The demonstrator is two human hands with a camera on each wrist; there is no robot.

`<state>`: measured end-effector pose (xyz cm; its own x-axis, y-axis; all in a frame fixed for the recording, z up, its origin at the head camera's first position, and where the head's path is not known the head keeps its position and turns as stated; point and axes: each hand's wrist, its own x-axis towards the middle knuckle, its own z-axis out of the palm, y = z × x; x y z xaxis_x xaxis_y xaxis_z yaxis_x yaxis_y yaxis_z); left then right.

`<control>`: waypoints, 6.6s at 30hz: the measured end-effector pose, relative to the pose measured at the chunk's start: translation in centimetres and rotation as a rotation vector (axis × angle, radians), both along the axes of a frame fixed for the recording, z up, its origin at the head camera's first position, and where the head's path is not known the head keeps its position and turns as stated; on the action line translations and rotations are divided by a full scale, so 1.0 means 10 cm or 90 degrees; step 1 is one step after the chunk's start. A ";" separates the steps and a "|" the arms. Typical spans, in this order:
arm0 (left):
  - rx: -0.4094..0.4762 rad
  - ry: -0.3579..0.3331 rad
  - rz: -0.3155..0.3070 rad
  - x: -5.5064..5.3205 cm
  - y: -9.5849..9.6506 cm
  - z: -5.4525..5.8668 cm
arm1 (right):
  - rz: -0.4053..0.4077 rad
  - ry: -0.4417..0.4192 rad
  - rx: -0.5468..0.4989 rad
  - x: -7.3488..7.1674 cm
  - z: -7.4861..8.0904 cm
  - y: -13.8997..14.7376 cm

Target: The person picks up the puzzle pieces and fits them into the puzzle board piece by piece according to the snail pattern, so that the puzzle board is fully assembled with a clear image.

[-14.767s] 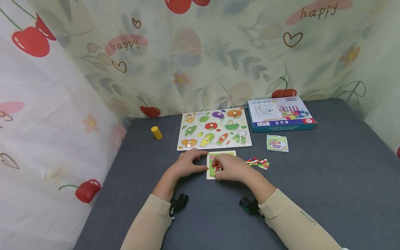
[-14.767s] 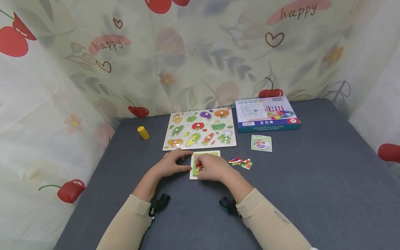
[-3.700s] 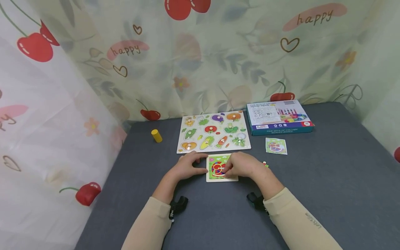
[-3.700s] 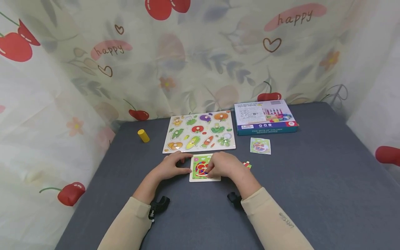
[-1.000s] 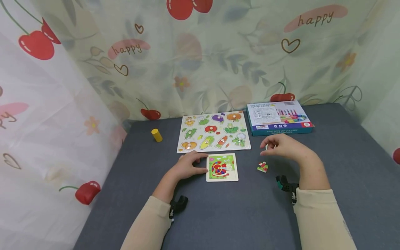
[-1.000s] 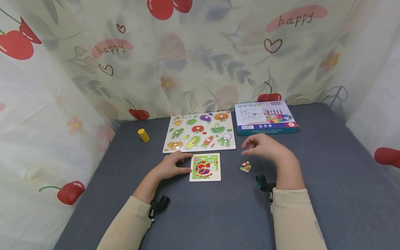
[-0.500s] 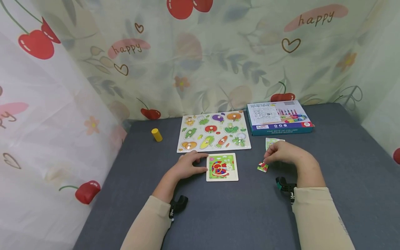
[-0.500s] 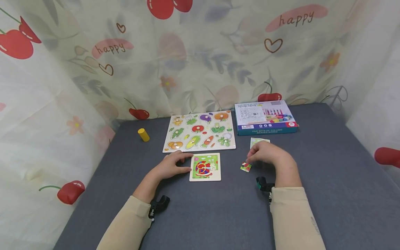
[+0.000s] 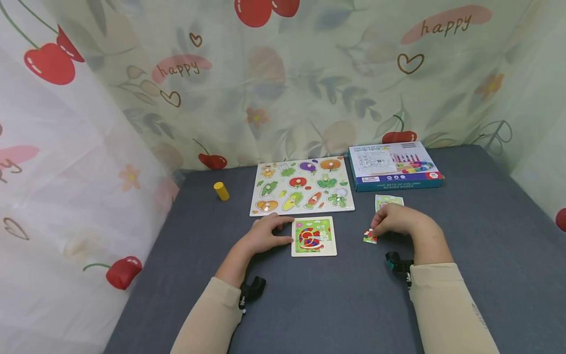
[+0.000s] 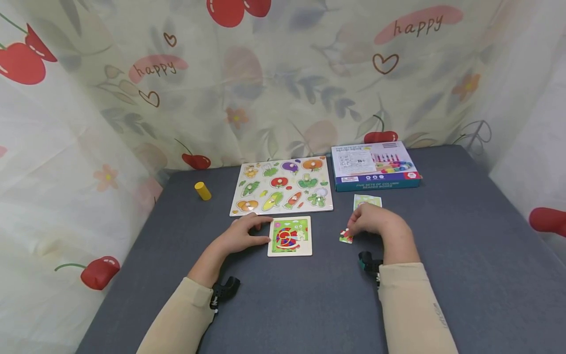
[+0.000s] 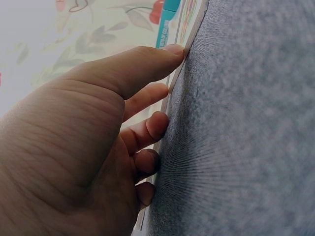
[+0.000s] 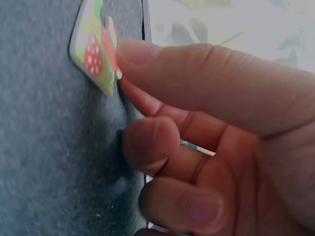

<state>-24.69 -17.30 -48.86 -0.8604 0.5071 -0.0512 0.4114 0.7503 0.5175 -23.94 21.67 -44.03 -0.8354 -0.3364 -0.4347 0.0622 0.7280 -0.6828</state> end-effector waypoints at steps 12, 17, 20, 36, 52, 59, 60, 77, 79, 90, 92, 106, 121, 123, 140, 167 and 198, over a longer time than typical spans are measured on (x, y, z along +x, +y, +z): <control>-0.003 -0.003 -0.008 -0.01 0.00 0.00 | -0.003 0.004 0.074 0.10 0.03 -0.12; -0.007 -0.002 -0.008 0.01 0.00 0.02 | -0.003 0.040 0.057 0.08 -0.01 -0.15; -0.006 -0.001 -0.007 0.02 0.00 0.03 | -0.007 0.061 0.052 0.05 -0.05 -0.17; -0.009 -0.002 -0.006 0.01 0.00 0.02 | -0.029 0.093 -0.003 0.03 0.08 -0.20; -0.006 -0.003 -0.001 0.00 0.00 0.00 | -0.007 0.179 -0.035 0.21 0.45 -0.35; -0.008 -0.002 -0.004 0.00 -0.01 0.00 | 0.017 0.186 -0.069 0.30 0.58 -0.45; -0.009 -0.002 -0.004 0.00 -0.01 -0.01 | 0.022 0.186 -0.073 0.30 0.59 -0.47; -0.004 0.001 -0.003 0.01 -0.01 0.00 | 0.103 0.221 -0.057 0.28 0.50 -0.74; -0.005 -0.001 -0.001 0.01 -0.01 0.00 | 0.111 0.219 -0.055 0.27 0.47 -0.76; -0.006 0.001 -0.005 0.01 0.00 0.03 | 0.120 0.182 -0.049 0.25 0.35 -0.87; -0.005 0.000 -0.004 0.01 0.00 0.03 | 0.122 0.175 -0.047 0.24 0.33 -0.89; -0.004 -0.001 -0.005 0.01 -0.01 0.02 | 0.150 0.146 -0.022 0.19 0.18 -0.96; -0.002 0.011 -0.011 -0.01 -0.01 0.00 | 0.159 0.122 -0.025 0.14 0.02 -0.96; -0.002 0.010 -0.010 -0.01 -0.01 0.00 | 0.161 0.121 -0.024 0.14 0.00 -0.96; 0.000 0.000 -0.008 0.01 0.00 0.02 | 0.153 0.115 -0.019 0.10 -0.11 -0.99; 0.008 0.000 -0.011 0.03 0.00 0.01 | 0.163 0.217 0.123 0.15 -0.10 -1.04; 0.012 0.016 -0.013 0.02 0.00 0.08 | 0.151 0.276 0.187 0.27 0.05 -1.16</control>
